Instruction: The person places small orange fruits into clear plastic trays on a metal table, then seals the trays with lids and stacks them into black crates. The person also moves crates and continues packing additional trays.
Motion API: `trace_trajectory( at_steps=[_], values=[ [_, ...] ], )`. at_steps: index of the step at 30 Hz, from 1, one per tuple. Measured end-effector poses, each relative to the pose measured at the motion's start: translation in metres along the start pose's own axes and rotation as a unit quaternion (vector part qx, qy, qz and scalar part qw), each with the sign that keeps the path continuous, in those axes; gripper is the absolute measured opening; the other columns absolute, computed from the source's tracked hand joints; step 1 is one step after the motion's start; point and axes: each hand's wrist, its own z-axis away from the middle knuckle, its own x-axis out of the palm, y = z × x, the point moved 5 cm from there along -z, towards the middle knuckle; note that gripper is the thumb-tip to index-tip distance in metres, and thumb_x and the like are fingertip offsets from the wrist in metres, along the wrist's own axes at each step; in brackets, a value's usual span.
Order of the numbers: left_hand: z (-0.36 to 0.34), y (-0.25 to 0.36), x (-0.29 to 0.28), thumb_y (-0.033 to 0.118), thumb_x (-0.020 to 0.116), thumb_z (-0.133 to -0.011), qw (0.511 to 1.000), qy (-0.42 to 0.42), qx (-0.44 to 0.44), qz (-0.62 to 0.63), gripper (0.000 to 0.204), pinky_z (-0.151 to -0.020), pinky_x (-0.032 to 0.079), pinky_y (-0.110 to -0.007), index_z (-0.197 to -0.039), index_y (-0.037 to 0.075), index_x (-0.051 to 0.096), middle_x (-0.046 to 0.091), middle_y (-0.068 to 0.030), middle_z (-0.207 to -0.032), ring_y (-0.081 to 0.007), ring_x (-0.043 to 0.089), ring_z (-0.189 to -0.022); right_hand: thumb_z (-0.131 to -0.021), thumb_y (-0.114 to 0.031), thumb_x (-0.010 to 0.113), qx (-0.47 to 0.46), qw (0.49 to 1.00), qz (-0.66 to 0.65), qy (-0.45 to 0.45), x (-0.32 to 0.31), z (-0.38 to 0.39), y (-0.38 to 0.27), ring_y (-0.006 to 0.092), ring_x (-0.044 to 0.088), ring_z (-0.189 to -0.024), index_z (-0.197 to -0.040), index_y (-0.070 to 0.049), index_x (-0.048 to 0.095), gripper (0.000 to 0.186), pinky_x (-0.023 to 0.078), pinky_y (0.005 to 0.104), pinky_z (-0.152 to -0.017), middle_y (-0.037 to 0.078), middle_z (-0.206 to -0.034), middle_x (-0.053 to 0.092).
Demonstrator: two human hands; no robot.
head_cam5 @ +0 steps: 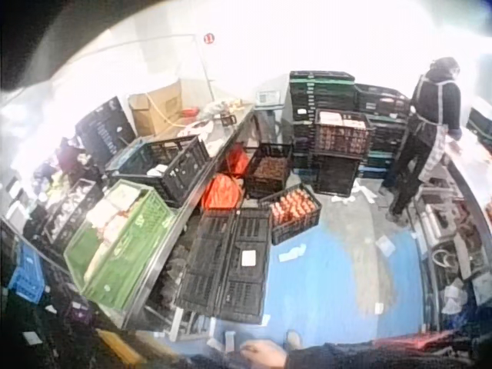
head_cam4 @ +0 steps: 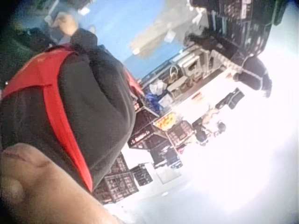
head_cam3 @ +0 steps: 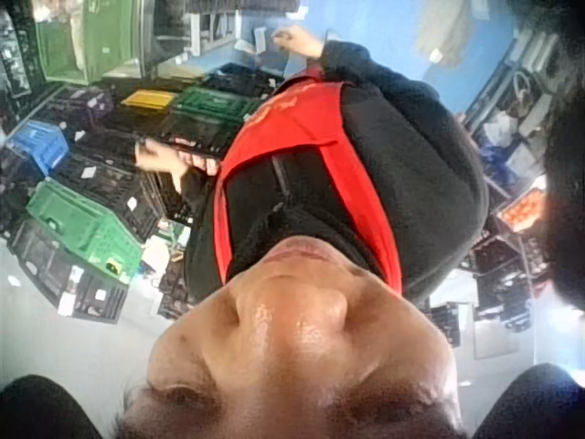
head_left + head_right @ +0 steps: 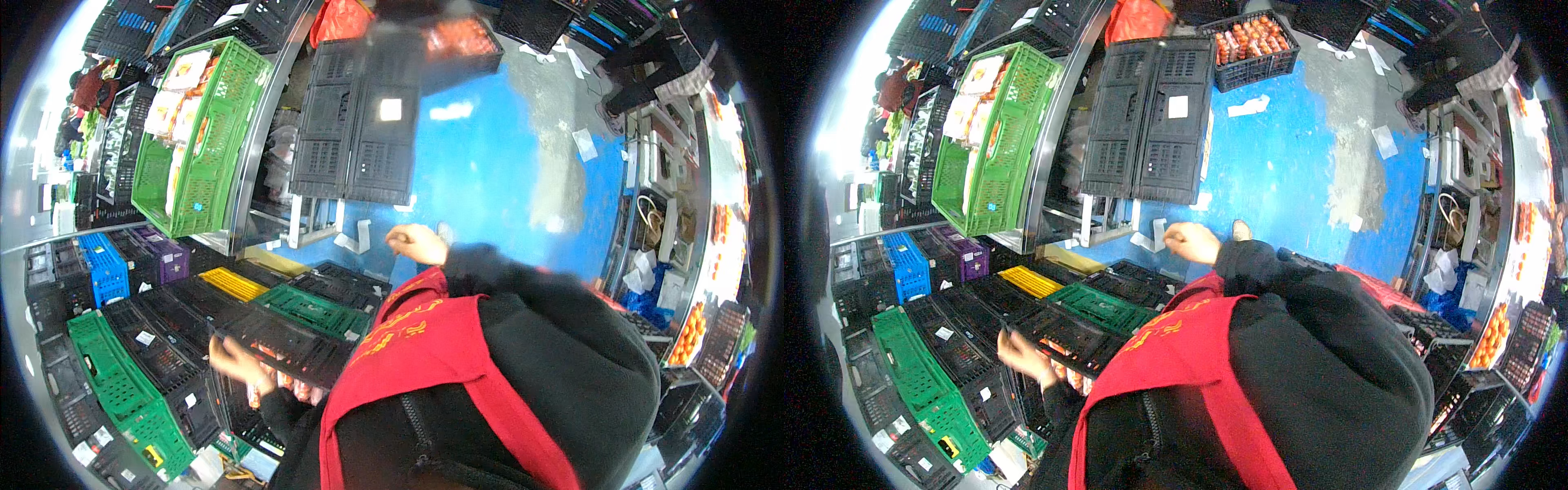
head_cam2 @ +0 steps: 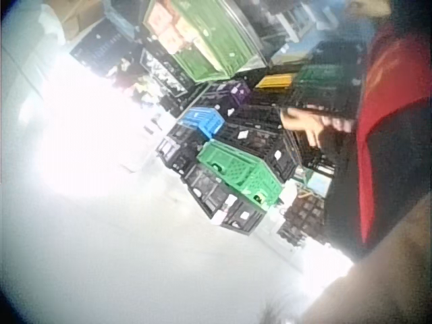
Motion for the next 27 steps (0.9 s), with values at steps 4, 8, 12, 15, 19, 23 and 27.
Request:
trace_trajectory(
  at_steps=[4, 8, 12, 15, 19, 23, 27],
  values=[
    [0.025, 0.094, 0.157, 0.012, 0.066, -0.099, 0.984, -0.165, 0.067, 0.009, 0.030, -0.099, 0.048, -0.035, -0.125, -0.002, 0.060, 0.061, -0.0147, -0.121, -0.0238, 0.059, -0.111, -0.100, -0.023, 0.063, 0.081, 0.989, -0.099, 0.070, -0.069, -0.002, 0.046, 0.0156, 0.066, -0.074, -0.103, -0.001, 0.067, 0.023, 0.055, 0.0341, -0.069, 0.007, -0.077, 0.067],
    [0.074, 0.111, 0.273, 0.013, 0.067, -0.098, 0.946, -0.266, -0.048, 0.176, 0.025, -0.090, 0.049, -0.035, -0.120, 0.002, 0.062, 0.059, -0.0098, -0.108, -0.0212, 0.057, -0.098, -0.101, -0.017, 0.062, 0.058, 0.976, -0.152, 0.144, -0.128, 0.021, 0.062, 0.0111, 0.065, -0.071, -0.106, -0.001, 0.070, 0.019, 0.053, 0.0279, -0.067, 0.003, -0.078, 0.069],
    [0.124, 0.083, 0.367, 0.018, 0.069, -0.096, 0.890, -0.428, -0.091, 0.130, 0.027, -0.092, 0.050, -0.035, -0.118, 0.003, 0.062, 0.062, -0.0122, -0.109, -0.0241, 0.062, -0.097, -0.101, -0.015, 0.062, 0.120, 0.962, -0.168, 0.181, -0.158, 0.032, 0.078, 0.0096, 0.064, -0.072, -0.108, -0.001, 0.069, 0.018, 0.052, 0.0274, -0.067, 0.002, -0.080, 0.070],
    [0.145, 0.050, 0.427, 0.028, 0.074, -0.091, 0.884, -0.443, -0.109, 0.098, 0.039, -0.090, 0.053, -0.042, -0.119, 0.003, 0.064, 0.069, -0.0178, -0.106, -0.0306, 0.067, -0.102, -0.102, -0.014, 0.063, 0.112, 0.952, -0.210, 0.193, -0.176, 0.029, 0.080, 0.0090, 0.063, -0.073, -0.108, 0.002, 0.068, 0.018, 0.052, 0.0277, -0.067, 0.003, -0.079, 0.069],
    [0.158, -0.005, 0.493, 0.035, 0.076, -0.085, 0.881, -0.438, -0.172, 0.053, 0.049, -0.090, 0.053, -0.045, -0.116, -0.001, 0.066, 0.072, -0.0202, -0.101, -0.0366, 0.069, -0.097, -0.103, -0.015, 0.062, 0.116, 0.950, -0.221, 0.186, -0.215, -0.004, 0.064, 0.0105, 0.063, -0.072, -0.107, 0.004, 0.067, 0.021, 0.052, 0.0280, -0.068, 0.004, -0.078, 0.068],
    [0.178, -0.045, 0.521, 0.034, 0.075, -0.084, 0.830, -0.475, -0.291, -0.032, 0.049, -0.093, 0.051, -0.048, -0.115, -0.002, 0.065, 0.071, -0.0245, -0.103, -0.0427, 0.066, -0.100, -0.104, -0.019, 0.060, 0.120, 0.979, -0.053, 0.156, -0.259, -0.047, 0.028, 0.0117, 0.064, -0.072, -0.106, 0.004, 0.068, 0.024, 0.052, 0.0285, -0.066, 0.005, -0.079, 0.069],
    [0.169, 0.020, 0.487, 0.022, 0.069, -0.089, 0.931, -0.324, -0.167, -0.033, 0.038, -0.098, 0.045, -0.051, -0.116, -0.003, 0.062, 0.065, -0.0264, -0.113, -0.0453, 0.059, -0.110, -0.104, -0.023, 0.060, 0.117, 0.988, 0.000, 0.101, -0.281, -0.103, -0.001, 0.0121, 0.064, -0.071, -0.106, 0.003, 0.068, 0.027, 0.052, 0.0299, -0.065, 0.007, -0.080, 0.070]
  ],
)
